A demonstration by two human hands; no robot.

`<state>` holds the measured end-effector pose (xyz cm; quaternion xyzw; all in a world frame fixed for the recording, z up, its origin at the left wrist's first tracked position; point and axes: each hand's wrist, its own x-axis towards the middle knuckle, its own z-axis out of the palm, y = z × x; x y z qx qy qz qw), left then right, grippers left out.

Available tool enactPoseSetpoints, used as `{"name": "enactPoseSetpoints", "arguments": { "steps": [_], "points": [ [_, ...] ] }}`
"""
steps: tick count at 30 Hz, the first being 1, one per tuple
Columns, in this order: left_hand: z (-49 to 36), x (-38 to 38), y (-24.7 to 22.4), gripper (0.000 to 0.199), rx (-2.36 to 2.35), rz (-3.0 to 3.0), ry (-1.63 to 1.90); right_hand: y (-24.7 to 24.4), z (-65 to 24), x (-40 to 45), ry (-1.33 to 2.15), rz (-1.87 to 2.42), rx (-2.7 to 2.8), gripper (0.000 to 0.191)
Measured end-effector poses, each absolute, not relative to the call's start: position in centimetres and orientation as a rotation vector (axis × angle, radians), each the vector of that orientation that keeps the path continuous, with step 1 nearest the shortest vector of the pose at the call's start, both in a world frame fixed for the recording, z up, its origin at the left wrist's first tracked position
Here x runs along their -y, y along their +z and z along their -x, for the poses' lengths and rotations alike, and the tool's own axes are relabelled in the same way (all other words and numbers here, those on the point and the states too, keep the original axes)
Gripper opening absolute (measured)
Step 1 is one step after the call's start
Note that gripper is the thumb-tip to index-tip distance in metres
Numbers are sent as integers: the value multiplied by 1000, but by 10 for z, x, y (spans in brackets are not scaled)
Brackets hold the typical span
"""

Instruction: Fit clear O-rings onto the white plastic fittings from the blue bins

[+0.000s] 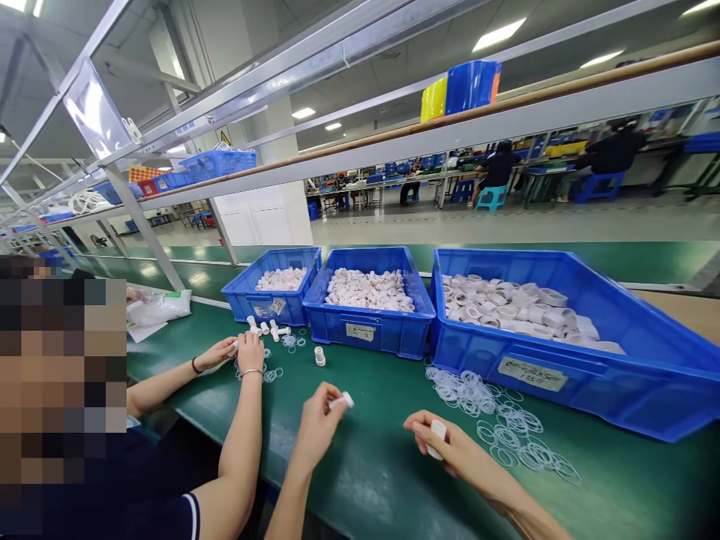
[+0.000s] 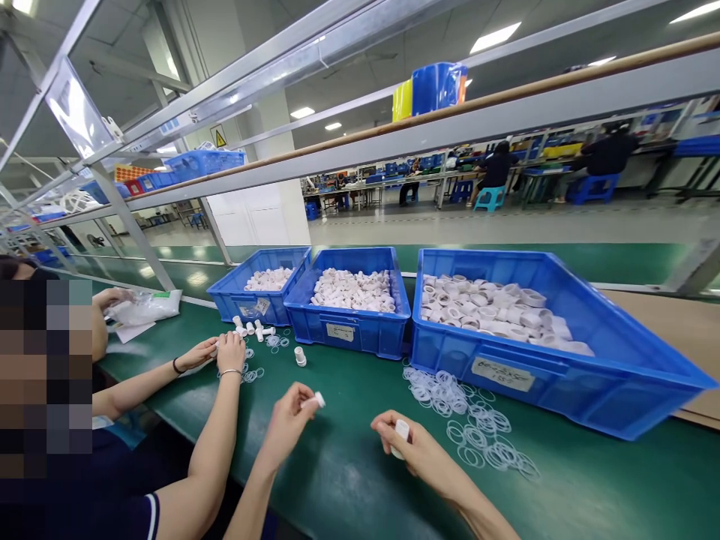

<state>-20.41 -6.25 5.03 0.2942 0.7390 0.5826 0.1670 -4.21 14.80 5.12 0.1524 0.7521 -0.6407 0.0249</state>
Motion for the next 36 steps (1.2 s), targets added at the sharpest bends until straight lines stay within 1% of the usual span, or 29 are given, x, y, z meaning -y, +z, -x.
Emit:
{"name": "enactPoseSetpoints", "arguments": {
  "steps": [1,2,4,7,10,12,15,16,18,20,22,24,25,26,27,28,30,31,33,36],
  "points": [
    [217,69,49,12,-2392,-921,1515,49,41,-149,-2005,-480,-2308,50],
    [229,76,46,13,-2604,-986,1360,47,39,-150,-2025,-476,-2289,49],
    [248,85,39,18,-2781,-1052,1160,46,36,-151,-2011,-444,-2262,42],
    [259,87,35,24,-2830,-1037,1096,49,32,-150,-1824,-371,-2376,31],
    [243,71,43,30,-2863,-1020,1174,52,33,-149,-1414,-361,-2721,22],
    [220,51,52,30,-2628,-1040,1360,51,39,-149,-1058,-384,-2933,23],
    [181,16,63,31,-2027,-1094,1510,50,58,-150,-549,-376,-3105,40],
    [172,4,65,30,-1874,-1106,1515,50,65,-150,-416,-367,-3132,42],
    [164,-15,67,27,-1674,-1112,1537,55,75,-153,-256,-354,-3155,40],
    [167,-29,65,28,-1535,-1094,1566,64,78,-162,-263,-321,-3162,32],
    [176,-38,60,29,-1408,-1052,1596,76,73,-177,-441,-268,-3157,27],
    [184,-43,53,33,-1321,-951,1654,86,64,-200,-679,-258,-3121,30],
    [188,-45,50,35,-1298,-879,1694,89,59,-213,-749,-315,-3112,29],
    [190,-47,47,37,-1285,-805,1733,88,55,-226,-754,-415,-3130,25],
    [192,-48,44,37,-1270,-735,1766,85,51,-238,-688,-546,-3175,19],
    [192,-49,42,38,-1246,-677,1788,79,49,-247,-572,-678,-3233,18],
    [192,-50,39,37,-1173,-601,1801,62,47,-260,-283,-835,-3336,24],
    [191,-50,38,37,-1138,-579,1800,53,48,-262,-171,-840,-3363,25],
    [189,-52,37,38,-1097,-570,1795,35,52,-262,-64,-780,-3373,21],
    [186,-54,33,51,-1095,-606,1757,23,59,-259,-25,-747,-3374,20]
  ]
}}
